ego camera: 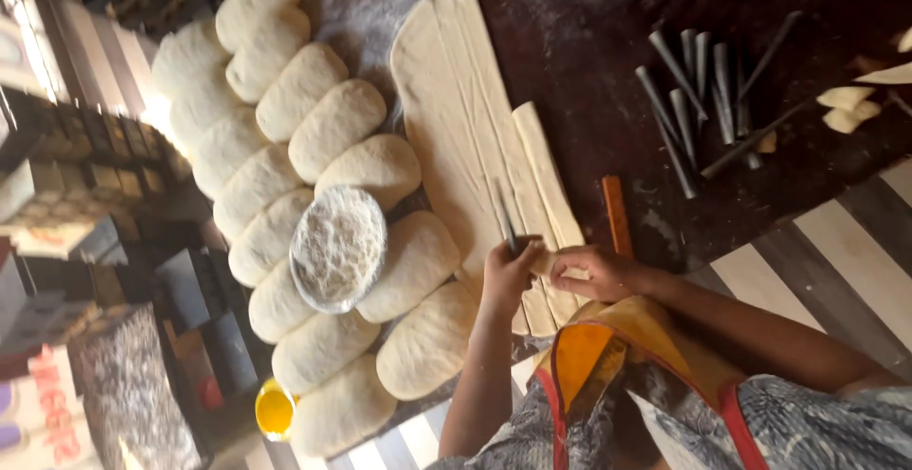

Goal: The person cuts long strips from a sheet of dough on a floured wooden board using a knife, then wraps each strip spirally around a metal cone mold and sets the finished wrapped cones aside on the table. The person repeats this for several dough pieces, working beside rows of shaped dough loaves.

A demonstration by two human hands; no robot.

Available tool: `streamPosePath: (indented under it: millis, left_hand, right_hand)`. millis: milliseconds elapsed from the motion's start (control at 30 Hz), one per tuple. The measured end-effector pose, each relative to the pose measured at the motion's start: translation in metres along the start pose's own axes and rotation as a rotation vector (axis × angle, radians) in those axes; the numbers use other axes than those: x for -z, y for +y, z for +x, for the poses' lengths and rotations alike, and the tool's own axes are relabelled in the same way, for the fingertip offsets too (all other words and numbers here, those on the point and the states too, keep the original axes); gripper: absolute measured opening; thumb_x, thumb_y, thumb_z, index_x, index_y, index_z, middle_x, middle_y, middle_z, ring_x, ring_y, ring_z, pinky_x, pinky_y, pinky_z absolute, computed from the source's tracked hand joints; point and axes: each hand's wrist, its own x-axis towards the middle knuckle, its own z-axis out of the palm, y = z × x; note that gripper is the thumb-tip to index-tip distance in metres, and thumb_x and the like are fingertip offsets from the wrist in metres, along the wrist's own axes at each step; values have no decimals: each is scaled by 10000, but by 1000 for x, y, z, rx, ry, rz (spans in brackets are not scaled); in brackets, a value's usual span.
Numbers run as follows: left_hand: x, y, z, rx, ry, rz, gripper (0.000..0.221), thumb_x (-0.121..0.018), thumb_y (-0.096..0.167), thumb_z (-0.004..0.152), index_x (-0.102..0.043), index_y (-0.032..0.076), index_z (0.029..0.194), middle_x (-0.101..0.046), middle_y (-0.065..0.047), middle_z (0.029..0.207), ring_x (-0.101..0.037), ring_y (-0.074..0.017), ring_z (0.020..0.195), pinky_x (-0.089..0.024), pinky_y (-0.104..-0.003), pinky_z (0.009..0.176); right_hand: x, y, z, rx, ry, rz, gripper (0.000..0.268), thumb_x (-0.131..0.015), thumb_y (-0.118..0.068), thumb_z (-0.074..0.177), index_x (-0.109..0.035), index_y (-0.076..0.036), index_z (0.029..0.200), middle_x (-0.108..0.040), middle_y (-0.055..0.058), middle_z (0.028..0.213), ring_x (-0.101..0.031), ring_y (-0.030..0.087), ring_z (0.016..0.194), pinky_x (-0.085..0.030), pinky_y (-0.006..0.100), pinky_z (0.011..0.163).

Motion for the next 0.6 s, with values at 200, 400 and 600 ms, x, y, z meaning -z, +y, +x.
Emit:
streamPosePath:
  millis: [200, 400, 600]
  left_hand:
    - [-13, 27, -37, -362, 49, 418, 256, -762, 157, 915, -774, 3, 1120, -796, -55, 898, -739, -128, 822, -582, -247, 706]
    - [-14, 10, -29, -428, 56, 178, 322, -591, 161, 1056, -640, -8, 1325, -781, -50, 1038, -674, -112, 816, -557, -258, 712]
    - [20, -33, -16, -186, -94, -40, 371, -575, 176, 1055, -607, 19, 1390, -672, -71, 853, -587, -121, 605, -453, -264, 525]
  right_hand:
    - [-13, 2, 13, 42, 168, 636, 427, -683, -199, 945, -406, -182, 1269, -700, 40, 1137, -688, 101, 1076, -604, 297, 906]
    - [-14, 31, 12, -46, 87, 200, 264, -603, -263, 1077, -704, -24, 1125, -724, 100, 914, -681, 127, 838, -576, 291, 728]
    - [20, -16, 4, -162, 500, 330, 336, -570, -303, 1023, -672, -54, 1223, -769, 57, 971, -757, 163, 832, -643, 313, 751]
